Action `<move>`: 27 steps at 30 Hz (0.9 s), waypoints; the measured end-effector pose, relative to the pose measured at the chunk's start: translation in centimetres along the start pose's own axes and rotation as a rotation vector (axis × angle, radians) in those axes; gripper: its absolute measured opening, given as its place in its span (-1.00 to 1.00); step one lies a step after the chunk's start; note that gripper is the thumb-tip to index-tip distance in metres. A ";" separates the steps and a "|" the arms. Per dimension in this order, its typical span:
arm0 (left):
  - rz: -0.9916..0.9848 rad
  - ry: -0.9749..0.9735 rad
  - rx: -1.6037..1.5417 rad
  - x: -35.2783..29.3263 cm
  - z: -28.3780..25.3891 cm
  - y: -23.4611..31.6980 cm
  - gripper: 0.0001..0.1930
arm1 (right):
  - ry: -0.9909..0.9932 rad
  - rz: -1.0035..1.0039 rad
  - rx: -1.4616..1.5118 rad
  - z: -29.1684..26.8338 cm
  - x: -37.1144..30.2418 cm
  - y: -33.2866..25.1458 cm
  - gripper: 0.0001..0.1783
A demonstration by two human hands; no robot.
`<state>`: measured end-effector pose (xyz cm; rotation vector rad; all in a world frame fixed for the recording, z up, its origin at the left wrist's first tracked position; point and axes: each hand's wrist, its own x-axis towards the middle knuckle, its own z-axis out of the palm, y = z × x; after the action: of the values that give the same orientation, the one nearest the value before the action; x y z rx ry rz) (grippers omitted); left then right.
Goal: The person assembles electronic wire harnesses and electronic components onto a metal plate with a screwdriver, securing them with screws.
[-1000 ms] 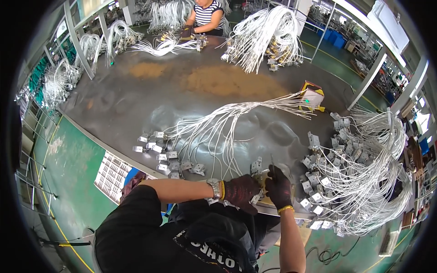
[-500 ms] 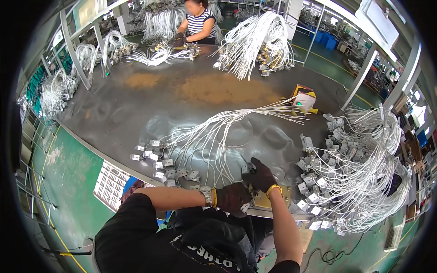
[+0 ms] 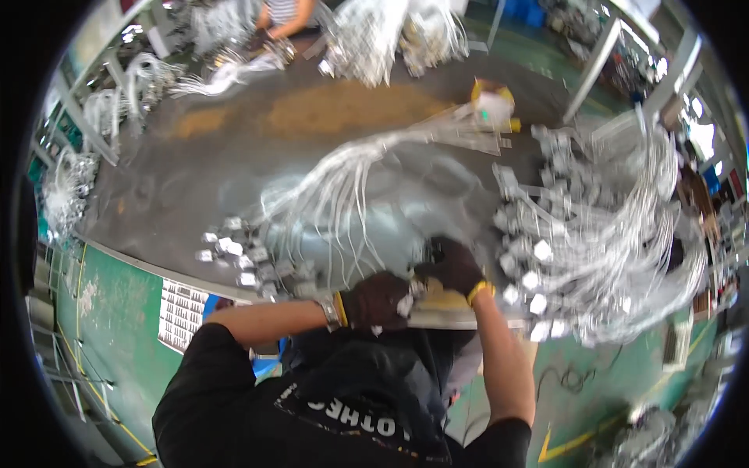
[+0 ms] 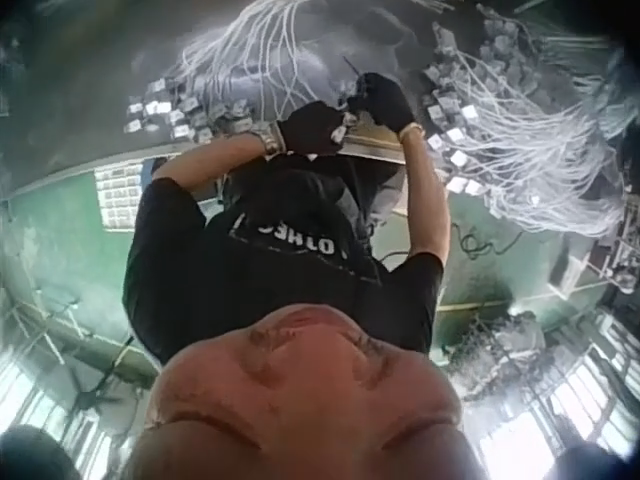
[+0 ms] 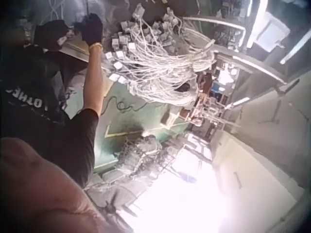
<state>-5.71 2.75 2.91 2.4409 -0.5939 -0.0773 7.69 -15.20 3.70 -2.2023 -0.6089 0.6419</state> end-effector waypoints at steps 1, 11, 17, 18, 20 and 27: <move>0.001 0.017 -0.054 -0.1 0.5 -0.3 -0.67 | 0.045 -0.048 0.040 0.3 -0.6 0.0 -0.41; -0.030 -0.066 0.115 1.2 0.0 -0.9 -0.40 | 0.117 -0.043 0.122 0.6 -0.4 -0.2 -0.20; -0.084 -0.229 0.227 0.9 -0.5 -0.1 -0.22 | -0.081 0.127 0.268 -0.4 -1.3 -1.8 -0.35; -0.084 -0.232 0.226 0.9 -0.5 -0.1 -0.22 | -0.080 0.126 0.323 -0.4 -1.3 -1.4 -0.46; -0.100 -0.251 0.197 1.0 -0.4 -0.2 -0.19 | -0.079 0.127 0.380 -0.4 -1.4 -1.0 -0.57; -0.004 -0.080 0.252 -0.1 0.6 -1.1 -0.35 | 0.062 0.079 0.354 -0.5 -3.7 0.2 -0.75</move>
<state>-5.47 3.23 1.79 2.6930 -0.6687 -0.1088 5.23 -17.77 4.74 -1.9129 -0.3468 0.6639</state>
